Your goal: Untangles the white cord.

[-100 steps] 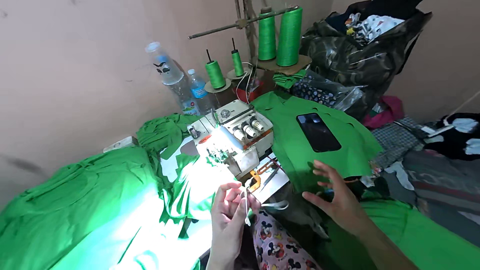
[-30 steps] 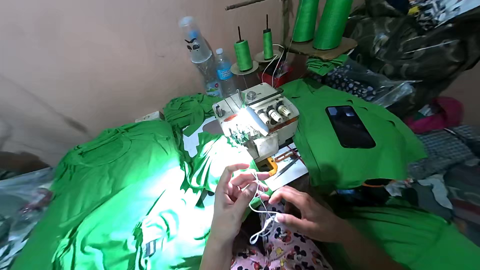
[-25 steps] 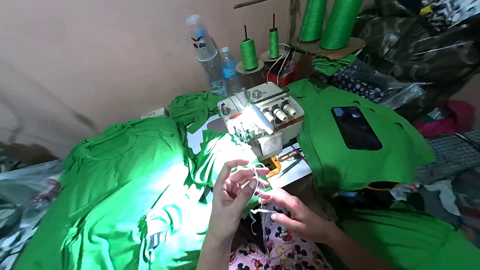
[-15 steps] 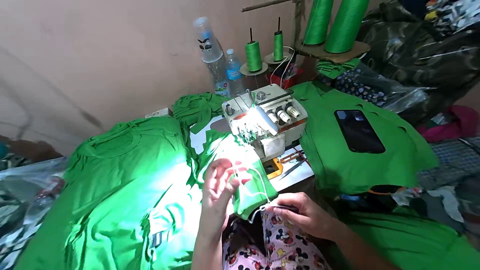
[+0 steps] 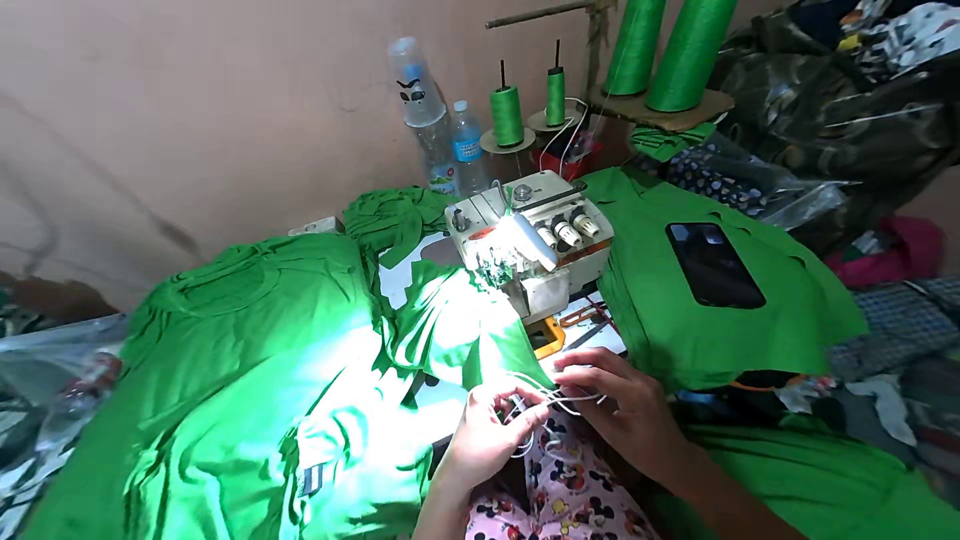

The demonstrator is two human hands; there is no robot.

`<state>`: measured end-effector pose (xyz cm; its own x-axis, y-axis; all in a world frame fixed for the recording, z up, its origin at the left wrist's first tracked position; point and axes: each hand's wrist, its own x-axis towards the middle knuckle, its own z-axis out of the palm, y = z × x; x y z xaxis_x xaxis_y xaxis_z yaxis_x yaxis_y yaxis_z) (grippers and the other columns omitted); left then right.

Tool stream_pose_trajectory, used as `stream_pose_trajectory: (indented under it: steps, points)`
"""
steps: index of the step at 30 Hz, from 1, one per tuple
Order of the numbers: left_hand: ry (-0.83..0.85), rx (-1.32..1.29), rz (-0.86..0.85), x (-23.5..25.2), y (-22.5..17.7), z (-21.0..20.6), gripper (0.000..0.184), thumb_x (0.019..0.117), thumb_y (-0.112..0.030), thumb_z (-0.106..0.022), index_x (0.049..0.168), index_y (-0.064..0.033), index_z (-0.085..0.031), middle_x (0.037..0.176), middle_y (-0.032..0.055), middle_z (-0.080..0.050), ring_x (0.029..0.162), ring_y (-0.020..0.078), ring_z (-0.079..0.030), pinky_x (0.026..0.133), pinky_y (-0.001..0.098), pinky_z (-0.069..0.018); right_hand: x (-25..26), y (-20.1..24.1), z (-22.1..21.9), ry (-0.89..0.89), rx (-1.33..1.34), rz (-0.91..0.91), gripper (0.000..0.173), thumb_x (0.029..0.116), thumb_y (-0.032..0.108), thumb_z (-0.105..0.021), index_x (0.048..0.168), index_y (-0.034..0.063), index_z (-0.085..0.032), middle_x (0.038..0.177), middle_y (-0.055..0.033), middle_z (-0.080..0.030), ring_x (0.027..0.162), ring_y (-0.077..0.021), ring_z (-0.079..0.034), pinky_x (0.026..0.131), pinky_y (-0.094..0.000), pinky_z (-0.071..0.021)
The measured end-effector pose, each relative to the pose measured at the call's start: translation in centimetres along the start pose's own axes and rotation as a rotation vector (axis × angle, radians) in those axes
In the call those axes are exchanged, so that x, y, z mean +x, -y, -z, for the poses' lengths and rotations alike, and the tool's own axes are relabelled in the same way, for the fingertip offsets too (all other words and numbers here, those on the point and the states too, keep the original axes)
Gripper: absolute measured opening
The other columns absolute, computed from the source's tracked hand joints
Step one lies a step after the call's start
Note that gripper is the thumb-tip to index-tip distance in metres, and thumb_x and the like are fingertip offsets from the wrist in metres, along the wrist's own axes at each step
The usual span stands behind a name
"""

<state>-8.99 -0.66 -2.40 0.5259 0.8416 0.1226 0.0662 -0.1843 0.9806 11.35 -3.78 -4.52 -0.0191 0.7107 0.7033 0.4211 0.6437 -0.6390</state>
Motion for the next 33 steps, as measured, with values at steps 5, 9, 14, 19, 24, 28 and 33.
stream_pose_trajectory:
  steps: [5, 9, 14, 19, 24, 28, 33]
  points:
    - [-0.061, 0.037, -0.017, 0.0, 0.2, 0.2, 0.006, 0.0891, -0.01, -0.074, 0.092, -0.0062, -0.078, 0.088, -0.0062, -0.075, 0.078, -0.0046, -0.066, 0.073, 0.014, -0.0548, -0.5, -0.6, -0.2, -0.045, -0.023, 0.078, 0.011, 0.1, 0.013, -0.062, 0.103, 0.0072, -0.071, 0.126, -0.0117, -0.065, 0.12, -0.0048, -0.061, 0.1, -0.0152, -0.0509]
    - [-0.081, -0.028, -0.031, -0.1, 0.0, 0.4, 0.004, 0.0884, -0.008, -0.074, 0.091, -0.0064, -0.077, 0.086, -0.0056, -0.076, 0.076, -0.0028, -0.067, 0.072, 0.015, -0.0557, -0.6, -1.0, -0.2, -0.075, -0.094, 0.09, 0.013, 0.1014, 0.014, -0.06, 0.105, 0.0076, -0.071, 0.125, -0.0122, -0.065, 0.117, -0.0036, -0.062, 0.099, -0.0139, -0.0501]
    - [-0.054, -0.099, -0.014, 0.0, -0.2, 0.1, 0.008, 0.0935, -0.006, -0.067, 0.098, -0.0062, -0.073, 0.091, -0.005, -0.075, 0.085, 0.0011, -0.07, 0.081, 0.0195, -0.0574, -0.5, -0.7, -0.1, -0.08, -0.089, 0.044, 0.015, 0.1014, 0.018, -0.06, 0.103, 0.0101, -0.073, 0.1, -0.0032, -0.071, 0.097, -0.0005, -0.066, 0.085, -0.0112, -0.0522]
    - [-0.097, -0.102, 0.044, 0.1, -1.2, -0.6, 0.009, 0.0975, -0.002, -0.058, 0.102, -0.0054, -0.064, 0.087, -0.0073, -0.07, 0.08, 0.0012, -0.069, 0.078, 0.0209, -0.0591, 0.0, 0.0, 0.6, 0.027, 0.44, -0.34, 0.013, 0.0902, 0.002, -0.068, 0.103, 0.0022, -0.073, 0.095, 0.0028, -0.074, 0.078, 0.0013, -0.068, 0.072, -0.0157, -0.0588]
    - [-0.123, -0.096, 0.026, -0.1, -1.7, -1.6, 0.009, 0.0969, -0.001, -0.06, 0.104, -0.002, -0.064, 0.088, -0.0048, -0.07, 0.075, 0.0006, -0.069, 0.071, 0.0187, -0.0598, -0.3, -0.4, -0.4, -0.151, 0.412, -0.261, 0.018, 0.0869, 0.0, -0.073, 0.103, 0.0068, -0.074, 0.1, 0.0037, -0.075, 0.086, -0.0027, -0.072, 0.079, -0.0191, -0.0615]
    - [-0.188, -0.02, -0.036, 0.1, -1.0, -2.1, 0.006, 0.0947, -0.003, -0.064, 0.101, -0.0019, -0.066, 0.084, -0.0042, -0.07, 0.071, -0.0006, -0.067, 0.068, 0.0166, -0.0578, -0.8, -0.3, -1.6, -0.22, 0.362, -0.21, 0.012, 0.0885, 0.009, -0.076, 0.101, 0.0108, -0.074, 0.1, 0.0038, -0.075, 0.09, -0.0024, -0.072, 0.079, -0.0182, -0.0612]
    - [-0.218, 0.055, -0.02, 0.3, -0.8, -1.8, 0.007, 0.0934, -0.009, -0.067, 0.097, -0.0032, -0.069, 0.084, -0.004, -0.069, 0.068, -0.0038, -0.064, 0.063, 0.0125, -0.0543, -1.0, 0.3, -2.1, -0.257, 0.557, -0.406, 0.022, 0.0817, -0.006, -0.074, 0.097, 0.0099, -0.076, 0.096, 0.0046, -0.076, 0.082, -0.0033, -0.073, 0.076, -0.0207, -0.062]
